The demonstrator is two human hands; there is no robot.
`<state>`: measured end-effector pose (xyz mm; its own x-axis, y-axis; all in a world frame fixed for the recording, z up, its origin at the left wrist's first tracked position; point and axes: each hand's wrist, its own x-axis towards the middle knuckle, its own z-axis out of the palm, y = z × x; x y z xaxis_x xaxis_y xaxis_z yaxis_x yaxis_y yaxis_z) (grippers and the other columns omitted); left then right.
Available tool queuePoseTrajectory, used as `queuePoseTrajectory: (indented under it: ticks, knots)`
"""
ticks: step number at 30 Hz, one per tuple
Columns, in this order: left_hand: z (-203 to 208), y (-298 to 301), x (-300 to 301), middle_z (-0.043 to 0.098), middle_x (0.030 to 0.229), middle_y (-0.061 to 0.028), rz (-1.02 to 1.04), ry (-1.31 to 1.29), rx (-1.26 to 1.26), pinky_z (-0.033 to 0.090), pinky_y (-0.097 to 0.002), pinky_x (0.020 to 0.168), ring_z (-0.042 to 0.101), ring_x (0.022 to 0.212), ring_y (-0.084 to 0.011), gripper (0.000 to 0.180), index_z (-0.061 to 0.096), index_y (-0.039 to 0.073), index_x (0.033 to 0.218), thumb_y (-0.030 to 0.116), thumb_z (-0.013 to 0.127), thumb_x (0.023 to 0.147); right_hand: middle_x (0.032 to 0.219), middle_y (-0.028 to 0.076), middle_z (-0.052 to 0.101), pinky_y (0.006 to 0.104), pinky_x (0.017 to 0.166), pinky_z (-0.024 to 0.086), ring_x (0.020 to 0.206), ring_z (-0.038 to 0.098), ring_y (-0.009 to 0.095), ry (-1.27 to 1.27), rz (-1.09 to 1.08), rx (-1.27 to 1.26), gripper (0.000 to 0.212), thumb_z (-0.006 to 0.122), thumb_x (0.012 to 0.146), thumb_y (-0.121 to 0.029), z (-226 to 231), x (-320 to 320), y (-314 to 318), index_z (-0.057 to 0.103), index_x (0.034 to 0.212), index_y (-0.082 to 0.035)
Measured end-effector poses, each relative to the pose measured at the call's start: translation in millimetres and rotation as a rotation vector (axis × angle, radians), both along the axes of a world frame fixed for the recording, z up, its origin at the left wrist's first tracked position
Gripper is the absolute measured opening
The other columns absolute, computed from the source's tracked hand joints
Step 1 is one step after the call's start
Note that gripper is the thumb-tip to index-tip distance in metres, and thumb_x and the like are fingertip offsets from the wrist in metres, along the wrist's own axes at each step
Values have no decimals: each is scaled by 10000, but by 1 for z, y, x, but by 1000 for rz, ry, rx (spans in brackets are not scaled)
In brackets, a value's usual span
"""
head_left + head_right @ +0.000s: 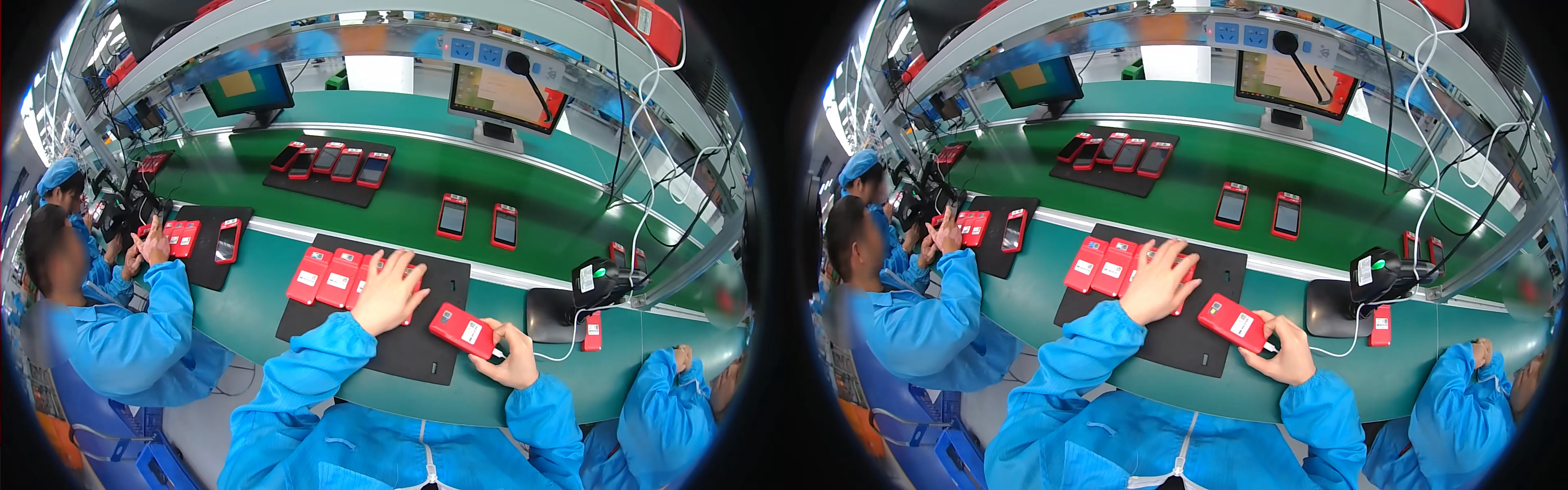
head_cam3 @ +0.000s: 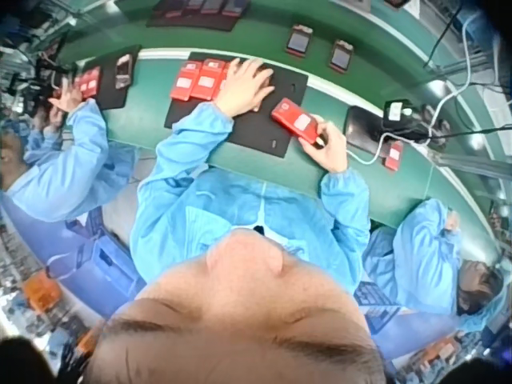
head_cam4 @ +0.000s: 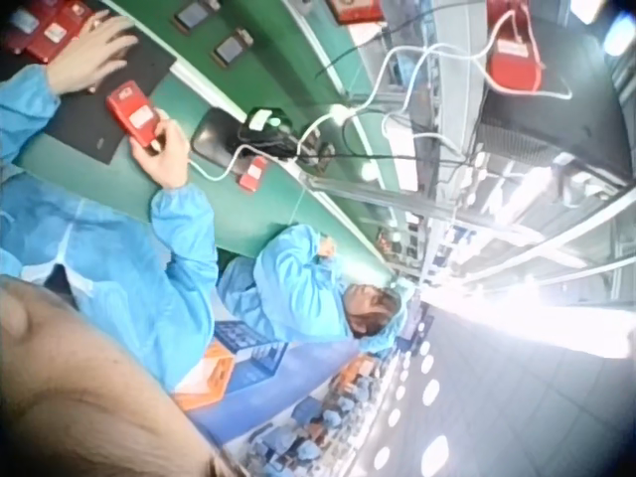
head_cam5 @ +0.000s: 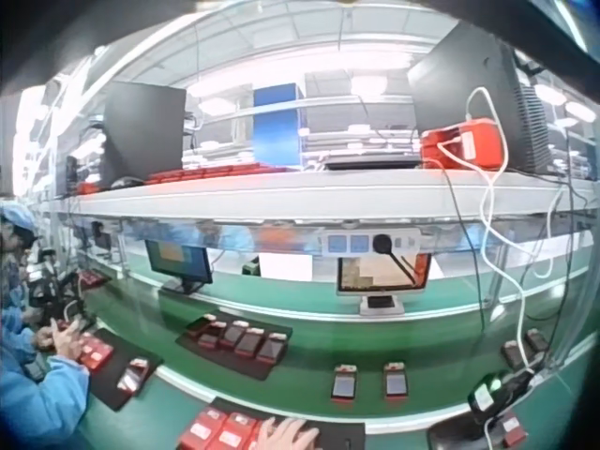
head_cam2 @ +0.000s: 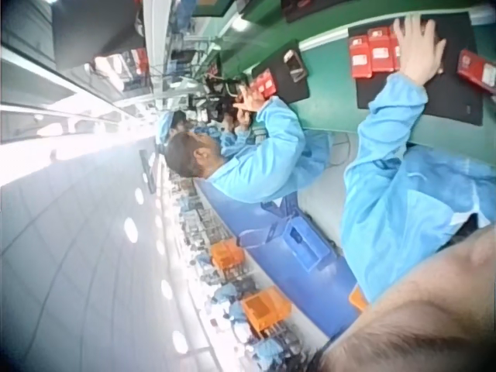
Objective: The person tests handheld electronic devices by plugging a cable into each device by hand, turning it over, unplugging the cable, and arranging the devices on a mat.
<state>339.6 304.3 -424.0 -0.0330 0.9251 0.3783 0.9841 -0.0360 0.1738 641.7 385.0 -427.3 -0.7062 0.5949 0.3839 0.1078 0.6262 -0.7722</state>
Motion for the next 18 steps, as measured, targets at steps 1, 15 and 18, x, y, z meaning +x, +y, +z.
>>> queuePoseTrajectory:
  ticks: [1, 15, 18]
  knots:
    - [4, 0, -10, 519, 1479, -205, 6, 1, 1, 282, -604, 1205, 451, 1452, -377, 506, 617, 98, 1396, 368, 718, 981, 1176, 242, 742, 414, 899, 593, 1069, 741, 400, -45, 33, 8, 489, 937, 730, -138, 3, -3, 3, 500, 936, -61]
    - [27, -108, -125, 178, 1687, -240, 132, -490, -239, 397, -440, 1254, 291, 1554, -428, 1316, 189, 48, 1627, 291, 1034, 648, 1235, 189, 715, 428, 801, 600, 927, 695, 349, -131, 2, 197, 473, 915, 751, -142, 9, -49, 24, 523, 986, -24]
    - [29, -99, -127, 251, 1663, -227, 144, -492, -221, 411, -414, 1247, 349, 1530, -389, 1240, 232, 32, 1601, 246, 1023, 671, 1238, 199, 709, 431, 798, 600, 918, 686, 358, -117, -10, 199, 480, 914, 752, -138, 9, -51, 27, 511, 986, -23]
